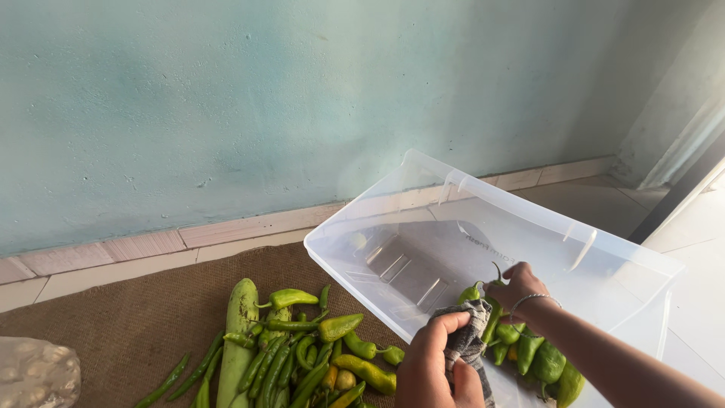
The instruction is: The person wipes green chili peppers with a checkered cloth and places them into a clear plastic container. The person handles the peppers one at a time, wiping each before arranging them in the container.
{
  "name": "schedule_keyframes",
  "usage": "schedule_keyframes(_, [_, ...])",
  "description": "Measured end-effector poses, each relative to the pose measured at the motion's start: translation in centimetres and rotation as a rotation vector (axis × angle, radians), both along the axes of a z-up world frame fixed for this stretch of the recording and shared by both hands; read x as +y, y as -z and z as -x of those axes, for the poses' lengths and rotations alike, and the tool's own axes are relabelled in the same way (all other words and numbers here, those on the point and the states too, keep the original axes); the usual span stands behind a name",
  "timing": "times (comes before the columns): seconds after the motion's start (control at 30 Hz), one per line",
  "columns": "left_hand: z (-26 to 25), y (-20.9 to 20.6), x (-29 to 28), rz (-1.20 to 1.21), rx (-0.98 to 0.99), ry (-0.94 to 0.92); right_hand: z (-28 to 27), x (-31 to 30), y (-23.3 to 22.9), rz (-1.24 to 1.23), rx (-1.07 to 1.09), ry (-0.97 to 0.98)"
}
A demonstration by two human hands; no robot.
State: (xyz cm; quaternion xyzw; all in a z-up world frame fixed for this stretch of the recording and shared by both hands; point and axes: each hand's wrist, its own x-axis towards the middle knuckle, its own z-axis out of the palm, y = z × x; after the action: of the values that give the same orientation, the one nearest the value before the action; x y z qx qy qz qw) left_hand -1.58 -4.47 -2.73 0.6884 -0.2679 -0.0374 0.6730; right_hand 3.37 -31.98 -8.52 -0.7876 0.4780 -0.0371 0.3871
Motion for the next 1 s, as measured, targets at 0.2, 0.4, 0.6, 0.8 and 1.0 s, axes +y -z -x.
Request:
schedule_keyframes(0.2, [-1.0,1.0,-1.0,-0.009,-0.055,-0.031,-1.3,-3.4,4.2,0.131,0.100,-0.040])
schedule_keyframes(0.4, [-1.3,1.3,-0.6,-0.066,0.005,-0.005,-1.1,-4.3,6.8,0.573,0.474,-0.438])
schedule_keyframes(0.6, [-1.3,0.8,-0.3,-0.107,0.039,0.030,0.3,-0.7,4.3,0.546,0.773,-0.619])
schedule_keyframes(0.8, [-0.8,1.6,-0.8,-0.063,0.016,-0.034,-1.1,1.5,2.6,0.561,0.639,-0.654])
schedule_keyframes(1.0, [-0.8,2.1,-0.5,-0.041,-0.100,-0.111,-3.6,5.9,-1.0,0.354,0.007,-0.727])
